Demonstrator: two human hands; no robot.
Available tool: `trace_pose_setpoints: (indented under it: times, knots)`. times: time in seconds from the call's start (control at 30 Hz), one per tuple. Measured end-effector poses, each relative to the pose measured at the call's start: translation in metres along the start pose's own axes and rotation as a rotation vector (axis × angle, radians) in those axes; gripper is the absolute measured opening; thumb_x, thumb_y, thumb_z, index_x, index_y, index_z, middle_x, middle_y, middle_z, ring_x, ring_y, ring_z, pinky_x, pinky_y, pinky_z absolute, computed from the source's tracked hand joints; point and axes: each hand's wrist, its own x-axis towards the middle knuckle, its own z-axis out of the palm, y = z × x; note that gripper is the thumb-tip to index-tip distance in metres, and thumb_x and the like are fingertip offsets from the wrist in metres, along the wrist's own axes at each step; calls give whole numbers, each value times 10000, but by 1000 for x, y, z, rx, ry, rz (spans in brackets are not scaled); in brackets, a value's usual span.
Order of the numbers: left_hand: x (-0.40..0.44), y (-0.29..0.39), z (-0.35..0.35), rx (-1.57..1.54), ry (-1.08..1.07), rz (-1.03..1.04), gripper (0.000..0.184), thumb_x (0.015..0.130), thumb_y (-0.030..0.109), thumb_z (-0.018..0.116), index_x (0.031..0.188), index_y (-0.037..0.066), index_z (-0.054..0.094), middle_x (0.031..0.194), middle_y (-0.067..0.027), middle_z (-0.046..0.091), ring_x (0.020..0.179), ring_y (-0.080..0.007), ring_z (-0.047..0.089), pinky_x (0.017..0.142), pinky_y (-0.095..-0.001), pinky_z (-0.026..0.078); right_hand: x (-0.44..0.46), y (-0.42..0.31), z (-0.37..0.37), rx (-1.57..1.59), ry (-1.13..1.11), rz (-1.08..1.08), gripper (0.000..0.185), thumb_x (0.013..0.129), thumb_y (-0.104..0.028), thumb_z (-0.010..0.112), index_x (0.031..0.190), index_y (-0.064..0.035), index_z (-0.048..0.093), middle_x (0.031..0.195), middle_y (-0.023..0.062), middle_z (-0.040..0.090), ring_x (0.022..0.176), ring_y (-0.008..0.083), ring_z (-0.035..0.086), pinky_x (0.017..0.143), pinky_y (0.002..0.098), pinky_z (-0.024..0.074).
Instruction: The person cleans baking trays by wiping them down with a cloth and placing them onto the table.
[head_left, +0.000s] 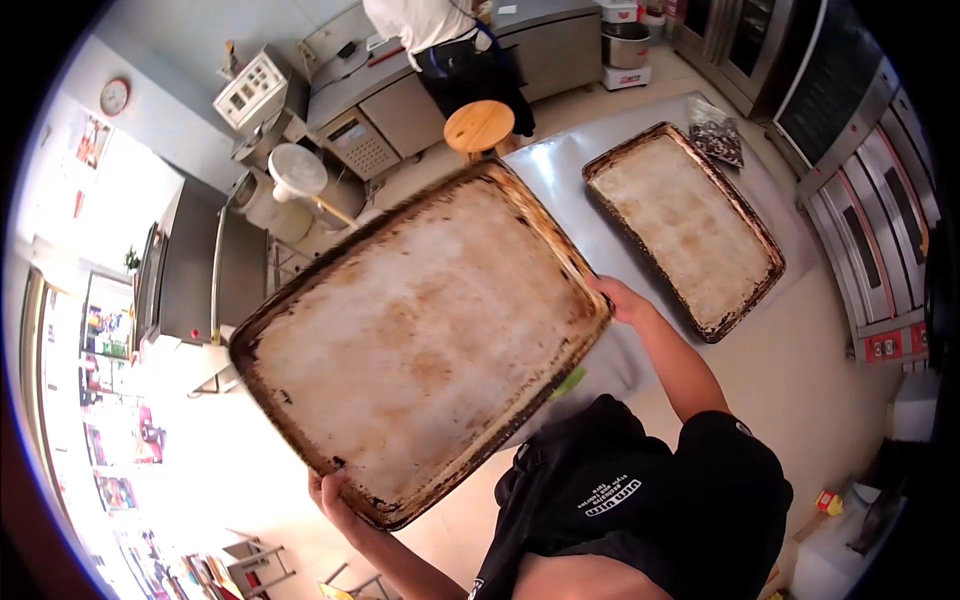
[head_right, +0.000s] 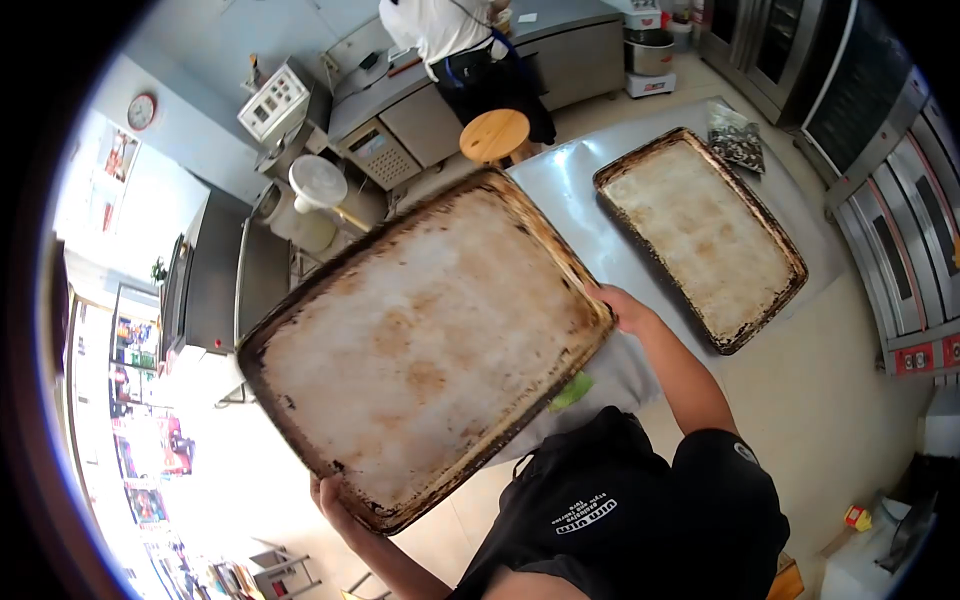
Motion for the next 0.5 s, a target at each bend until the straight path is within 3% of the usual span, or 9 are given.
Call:
trace_pose_setpoints:
  times: [0.13,0.17,0.2,0.27,0.33,0.4,0.5]
  knots:
    - [46,-14,44,117,-193,-99,359,863,150,645,1178,-20,668,995,-74,687,877,-176,628,796,-287,492,-93,18,-45,115,182,-49,465,956,-299,698,1271,38,634,1130,136,729,980,232,729,877,404,593]
    - [59,-28,47,-99,-281,-156,538,993,351,604,1377,-25,581,1251,-152,657,1128,-242,615,1002,-346,460,-119,26,-56,198,210,-80,441,949,-251,689,1269,48,631,1124,148,729,970,240,733,869,412,598]
    - [86,-45,40,-233,-575,-43,778,1032,553,501,1556,-9,382,1484,-208,512,1360,-300,495,1154,-398,362,-140,40,-73,308,255,-80,413,927,-188,661,1254,63,629,1106,165,729,931,260,742,856,433,605]
    - [79,-19,108,-497,-787,-153,870,1042,676,302,1634,49,189,1619,-231,340,1476,-335,370,1204,-433,315,-185,71,-84,445,355,-140,442,841,-109,638,1244,72,624,1103,179,724,947,298,731,874,443,600]
    - [72,-14,151,-506,-646,-220,857,1047,653,332,1628,40,188,1611,-247,346,1473,-370,365,1215,-453,303,-226,91,-77,488,426,-222,479,797,-73,619,1252,76,609,1110,178,715,973,315,719,894,445,593]
    - [85,-38,175,-579,-525,-289,755,1066,570,408,1582,28,307,1536,-261,445,1418,-356,439,1196,-486,343,-258,105,-62,534,579,-317,526,754,-56,595,1267,61,592,1134,175,700,1003,319,702,926,453,584]
    - [68,-71,204,-507,-531,-375,669,1071,507,458,1475,-27,439,1391,-257,583,1274,-358,575,1141,-479,426,-286,108,-41,540,780,-457,501,730,-53,588,1221,43,601,1131,160,689,1013,314,684,934,444,575]
